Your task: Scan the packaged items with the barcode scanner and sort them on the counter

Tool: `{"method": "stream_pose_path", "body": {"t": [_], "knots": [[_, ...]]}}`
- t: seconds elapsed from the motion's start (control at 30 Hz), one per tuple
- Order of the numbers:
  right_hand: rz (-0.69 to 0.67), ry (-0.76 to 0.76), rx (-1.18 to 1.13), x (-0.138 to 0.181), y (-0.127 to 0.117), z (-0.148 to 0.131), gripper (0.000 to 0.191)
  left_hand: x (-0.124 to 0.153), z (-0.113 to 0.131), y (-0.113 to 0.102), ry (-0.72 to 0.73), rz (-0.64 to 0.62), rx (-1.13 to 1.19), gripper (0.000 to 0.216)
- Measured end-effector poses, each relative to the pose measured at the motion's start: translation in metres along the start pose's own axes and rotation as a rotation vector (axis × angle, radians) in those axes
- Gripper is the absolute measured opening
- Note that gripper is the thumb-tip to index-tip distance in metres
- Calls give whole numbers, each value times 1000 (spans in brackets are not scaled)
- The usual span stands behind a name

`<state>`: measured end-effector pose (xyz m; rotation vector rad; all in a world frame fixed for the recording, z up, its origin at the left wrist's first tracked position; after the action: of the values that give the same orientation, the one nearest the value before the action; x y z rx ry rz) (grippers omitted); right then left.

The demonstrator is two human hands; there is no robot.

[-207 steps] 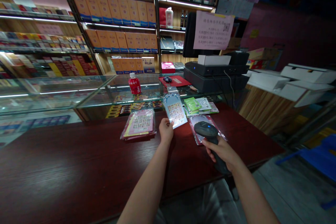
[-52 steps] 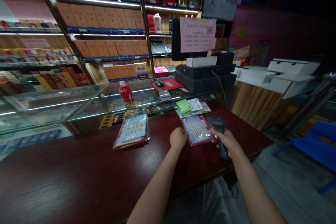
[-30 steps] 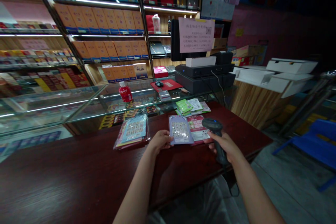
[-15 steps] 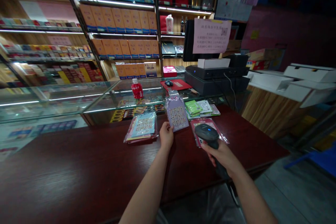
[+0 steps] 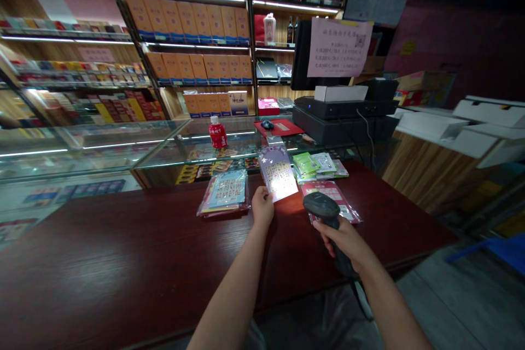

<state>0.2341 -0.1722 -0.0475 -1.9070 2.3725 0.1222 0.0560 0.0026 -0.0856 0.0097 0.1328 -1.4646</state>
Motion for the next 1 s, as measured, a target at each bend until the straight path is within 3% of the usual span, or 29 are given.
{"method": "stream_pose_path", "body": {"t": [1.0], "knots": [[-7, 31, -13, -7, 10, -2, 37, 1, -1, 0, 10, -28, 25, 5]]}}
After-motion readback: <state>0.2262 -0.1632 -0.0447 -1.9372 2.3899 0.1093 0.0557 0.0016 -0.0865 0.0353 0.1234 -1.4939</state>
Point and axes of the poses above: each hand's wrist, its own x-axis away from the middle knuckle, its own y-axis out of the palm, z = x × y, the point moved 6 cm from there along -x, towards the middle knuckle, and after that the axes turned 15 degrees about -y, right-handed, at the moved point
